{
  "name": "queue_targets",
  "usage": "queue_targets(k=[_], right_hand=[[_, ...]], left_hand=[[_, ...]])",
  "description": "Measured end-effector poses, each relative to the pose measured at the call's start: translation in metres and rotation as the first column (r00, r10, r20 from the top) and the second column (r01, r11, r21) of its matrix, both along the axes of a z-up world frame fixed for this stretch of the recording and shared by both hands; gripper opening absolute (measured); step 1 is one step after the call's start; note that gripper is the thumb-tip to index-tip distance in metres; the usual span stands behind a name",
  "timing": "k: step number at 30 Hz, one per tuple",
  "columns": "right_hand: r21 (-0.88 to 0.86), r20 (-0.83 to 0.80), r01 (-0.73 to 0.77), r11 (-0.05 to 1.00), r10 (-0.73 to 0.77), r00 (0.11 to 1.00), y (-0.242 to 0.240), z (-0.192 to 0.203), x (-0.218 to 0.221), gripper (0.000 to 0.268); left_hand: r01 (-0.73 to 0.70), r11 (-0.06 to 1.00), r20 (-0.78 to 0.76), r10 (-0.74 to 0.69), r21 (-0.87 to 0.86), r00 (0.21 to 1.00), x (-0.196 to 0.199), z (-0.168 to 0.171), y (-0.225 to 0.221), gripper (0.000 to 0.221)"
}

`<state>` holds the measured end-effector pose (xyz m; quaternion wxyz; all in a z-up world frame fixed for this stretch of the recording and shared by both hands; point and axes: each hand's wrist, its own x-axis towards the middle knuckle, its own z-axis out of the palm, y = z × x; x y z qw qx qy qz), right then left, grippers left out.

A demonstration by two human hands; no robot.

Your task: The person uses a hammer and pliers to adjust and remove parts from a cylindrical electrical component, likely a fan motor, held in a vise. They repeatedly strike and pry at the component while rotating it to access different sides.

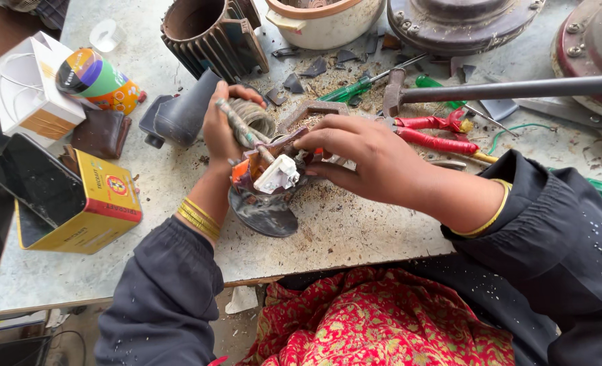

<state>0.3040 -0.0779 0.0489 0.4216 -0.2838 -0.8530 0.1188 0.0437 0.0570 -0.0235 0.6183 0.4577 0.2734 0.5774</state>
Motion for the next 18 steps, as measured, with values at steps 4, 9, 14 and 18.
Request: queue_targets(k=[4, 9, 14, 18], right_hand=[[-0.06, 0.008, 0.044, 0.997, -0.043, 0.999, -0.0013, -0.0038, -0.0008, 0.031], [-0.056, 0.017, 0.04, 0.998, -0.039, 0.999, -0.0027, -0.0055, -0.0016, 0.032], [-0.06, 0.025, 0.027, 0.998, -0.026, 0.999, -0.0036, -0.0009, -0.0043, 0.048], [-0.03, 0.101, 0.008, 1.0, -0.005, 0.995, -0.0035, 0.0027, -0.0042, 0.05]], left_hand=[[-0.021, 1.0, -0.1, 0.022, 0.01, 0.995, 0.0074, -0.0057, 0.003, 0.047], [-0.004, 0.999, -0.199, 0.013, 0.047, 0.98, 0.002, -0.0064, -0.0015, 0.052], [0.008, 1.0, -0.188, -0.009, -0.003, 0.982, 0.0021, -0.007, -0.0026, 0.051], [-0.026, 1.0, -0.194, 0.027, 0.009, 0.981, 0.0023, -0.0078, -0.0041, 0.052]])
